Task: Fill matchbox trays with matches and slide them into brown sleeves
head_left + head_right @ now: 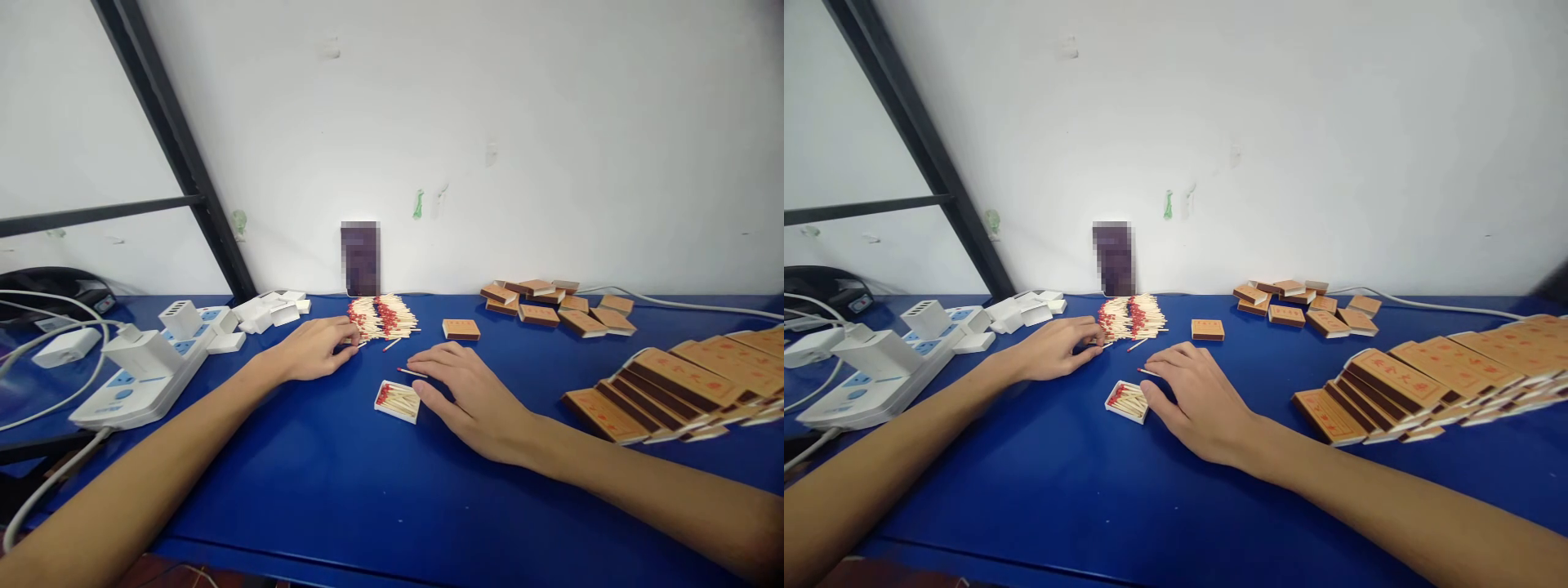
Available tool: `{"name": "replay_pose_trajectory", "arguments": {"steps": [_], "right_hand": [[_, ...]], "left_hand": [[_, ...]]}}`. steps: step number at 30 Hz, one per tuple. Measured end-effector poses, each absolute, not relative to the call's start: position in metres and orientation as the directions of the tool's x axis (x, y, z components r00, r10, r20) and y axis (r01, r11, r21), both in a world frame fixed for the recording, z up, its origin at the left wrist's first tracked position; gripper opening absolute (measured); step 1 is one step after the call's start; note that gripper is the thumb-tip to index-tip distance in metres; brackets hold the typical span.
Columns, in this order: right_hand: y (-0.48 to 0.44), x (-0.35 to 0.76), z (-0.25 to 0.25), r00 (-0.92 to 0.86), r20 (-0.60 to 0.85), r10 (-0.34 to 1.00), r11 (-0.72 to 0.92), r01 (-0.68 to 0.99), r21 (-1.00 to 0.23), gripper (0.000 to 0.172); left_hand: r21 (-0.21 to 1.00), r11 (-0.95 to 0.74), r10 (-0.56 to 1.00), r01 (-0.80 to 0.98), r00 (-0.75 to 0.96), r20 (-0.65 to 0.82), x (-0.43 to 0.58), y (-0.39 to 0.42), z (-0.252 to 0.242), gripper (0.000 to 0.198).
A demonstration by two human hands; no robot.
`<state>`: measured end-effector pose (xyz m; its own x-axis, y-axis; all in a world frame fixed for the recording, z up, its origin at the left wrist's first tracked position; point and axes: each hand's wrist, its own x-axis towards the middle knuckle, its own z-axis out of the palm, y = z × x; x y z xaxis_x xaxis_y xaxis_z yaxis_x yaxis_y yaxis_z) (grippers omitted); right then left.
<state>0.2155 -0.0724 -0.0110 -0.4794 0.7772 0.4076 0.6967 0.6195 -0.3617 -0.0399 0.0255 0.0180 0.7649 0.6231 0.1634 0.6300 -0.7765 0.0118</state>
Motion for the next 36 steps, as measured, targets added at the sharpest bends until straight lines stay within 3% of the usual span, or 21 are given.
{"name": "replay_pose_trajectory", "arguments": {"steps": [6,12,14,20,26,31,36], "right_hand": [[-0.074,0.214,-0.008,-0.524,0.399,0.752,0.649,0.695,-0.311,0.036],[-0.074,0.214,-0.012,-0.511,0.411,0.755,0.635,0.727,-0.261,0.038],[-0.074,0.214,-0.013,-0.498,0.432,0.752,0.629,0.738,-0.245,0.038],[-0.077,0.214,-0.013,-0.494,0.459,0.738,0.643,0.720,-0.259,0.033],[-0.079,0.214,-0.013,-0.509,0.476,0.717,0.658,0.719,-0.223,0.030],[-0.080,0.214,-0.011,-0.495,0.439,0.750,0.627,0.744,-0.232,0.036],[-0.078,0.214,-0.009,-0.519,0.401,0.755,0.635,0.733,-0.245,0.038]], "left_hand": [[0.011,-0.795,0.603,0.607,0.787,0.135,-0.036,0.022,0.022,0.020],[0.300,-0.790,0.586,0.534,0.802,0.115,-0.018,-0.012,0.036,0.024],[0.347,-0.805,0.542,0.481,0.835,0.099,-0.011,-0.025,0.039,0.021],[0.262,-0.856,0.491,0.445,0.859,0.146,-0.004,-0.038,0.037,0.013],[0.237,-0.853,0.504,0.466,0.853,0.135,-0.003,-0.037,0.031,0.022],[0.246,-0.806,0.580,0.538,0.802,0.146,-0.007,-0.035,0.033,0.027],[0.246,-0.819,0.551,0.519,0.830,0.087,-0.009,-0.033,0.033,0.035]]}}
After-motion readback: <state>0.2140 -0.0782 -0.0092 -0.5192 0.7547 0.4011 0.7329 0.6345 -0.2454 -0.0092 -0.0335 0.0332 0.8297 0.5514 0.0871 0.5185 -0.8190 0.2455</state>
